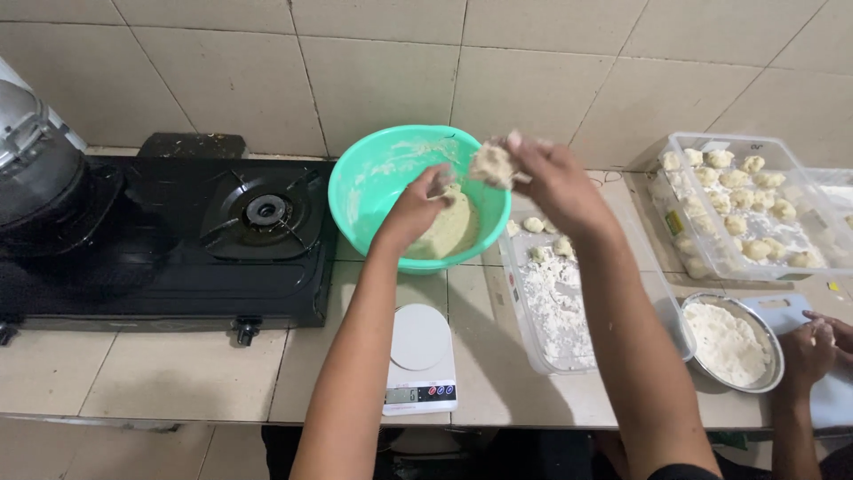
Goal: Weighing small portions of dough on a digital scale and rolling them into uniform balls.
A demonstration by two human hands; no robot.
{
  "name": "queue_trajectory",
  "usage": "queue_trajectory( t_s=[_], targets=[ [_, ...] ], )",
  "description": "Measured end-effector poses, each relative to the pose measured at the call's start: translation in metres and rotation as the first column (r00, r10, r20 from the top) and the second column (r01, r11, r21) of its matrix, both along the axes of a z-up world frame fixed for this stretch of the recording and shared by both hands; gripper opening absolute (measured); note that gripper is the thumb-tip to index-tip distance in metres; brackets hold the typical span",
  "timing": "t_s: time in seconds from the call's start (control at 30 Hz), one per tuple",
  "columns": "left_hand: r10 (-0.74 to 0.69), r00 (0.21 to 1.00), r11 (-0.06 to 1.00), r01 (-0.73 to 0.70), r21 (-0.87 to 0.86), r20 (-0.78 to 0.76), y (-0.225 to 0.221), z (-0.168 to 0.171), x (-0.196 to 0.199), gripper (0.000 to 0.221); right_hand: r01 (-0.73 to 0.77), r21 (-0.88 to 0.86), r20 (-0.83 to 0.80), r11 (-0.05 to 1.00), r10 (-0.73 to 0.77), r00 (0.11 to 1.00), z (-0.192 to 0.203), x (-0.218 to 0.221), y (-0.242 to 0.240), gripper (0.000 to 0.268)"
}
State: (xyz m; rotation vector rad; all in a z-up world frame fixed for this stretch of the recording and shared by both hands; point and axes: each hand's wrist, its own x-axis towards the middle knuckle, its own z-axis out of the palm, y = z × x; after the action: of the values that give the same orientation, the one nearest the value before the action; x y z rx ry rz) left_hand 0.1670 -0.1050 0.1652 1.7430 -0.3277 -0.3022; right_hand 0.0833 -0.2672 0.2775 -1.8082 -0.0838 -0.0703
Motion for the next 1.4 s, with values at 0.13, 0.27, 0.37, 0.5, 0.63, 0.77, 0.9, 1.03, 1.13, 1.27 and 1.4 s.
queue_trajectory(
  t_s=[0.13, 0.27, 0.37, 0.5, 0.63, 0.77, 0.9, 1.03, 1.13, 1.27, 1.4],
  targets=[
    [-0.074, 0.968, 0.687, -0.124, -0.716, -0.239, -0.026, 0.016, -0.041, 0.084, -0.072, 0.338, 0.043, 0.938, 0.061, 0.997, -0.049, -0.017, 0.023, 0.075],
    [0.295, 0.912, 0.478, -0.399, -0.783, -0.284, -0.026, -0.007, -0.061, 0.029, -0.222, -0.105, 0.248, 0.969, 0.242, 0.938, -0.083, -0.07, 0.065, 0.076],
    [0.406, 0.825, 0.326, -0.534, -0.78, -0.394, -0.003, -0.03, -0.067, 0.044, -0.207, -0.286, 0.326, 0.936, 0.298, 0.897, -0.126, -0.1, 0.066, 0.063],
    [0.467, 0.8, 0.435, -0.579, -0.69, -0.377, 0.014, -0.037, -0.103, 0.049, 0.118, -0.108, 0.423, 0.987, -0.062, 0.904, -0.146, -0.119, 0.063, 0.047],
    [0.234, 0.932, 0.62, -0.362, -0.696, -0.276, -0.01, -0.054, -0.159, 0.08, 0.095, -0.118, 0.509, 0.988, -0.022, 0.86, -0.161, -0.107, 0.081, 0.071],
    [-0.016, 0.81, 0.301, -0.555, -0.775, -0.586, 0.004, -0.085, -0.152, 0.062, 0.027, -0.066, 0.398, 0.997, 0.002, 0.917, -0.181, -0.121, 0.104, 0.05],
    [0.258, 0.733, 0.164, -0.675, -0.719, -0.629, 0.037, -0.093, -0.147, 0.066, -0.065, -0.08, 0.366, 0.995, 0.09, 0.926, -0.179, -0.157, 0.118, 0.044],
    [0.386, 0.724, 0.125, -0.655, -0.745, -0.572, 0.037, -0.093, -0.15, 0.064, -0.011, -0.109, 0.462, 0.994, 0.061, 0.885, -0.209, -0.155, 0.109, 0.035],
    [0.452, 0.71, 0.17, -0.663, -0.729, -0.541, 0.039, -0.096, -0.15, 0.043, 0.13, 0.003, 0.241, 0.992, -0.127, 0.962, -0.211, -0.14, 0.094, 0.061],
    [0.674, 0.656, 0.356, -0.691, -0.63, -0.338, 0.055, -0.13, -0.142, 0.019, 0.212, -0.083, -0.042, 0.974, -0.216, 0.975, -0.228, -0.107, 0.058, 0.022],
    [0.779, 0.627, 0.563, -0.715, -0.415, -0.024, 0.08, -0.156, -0.149, 0.018, 0.172, -0.13, -0.148, 0.976, -0.191, 0.97, -0.221, -0.103, 0.048, 0.023]
  ],
)
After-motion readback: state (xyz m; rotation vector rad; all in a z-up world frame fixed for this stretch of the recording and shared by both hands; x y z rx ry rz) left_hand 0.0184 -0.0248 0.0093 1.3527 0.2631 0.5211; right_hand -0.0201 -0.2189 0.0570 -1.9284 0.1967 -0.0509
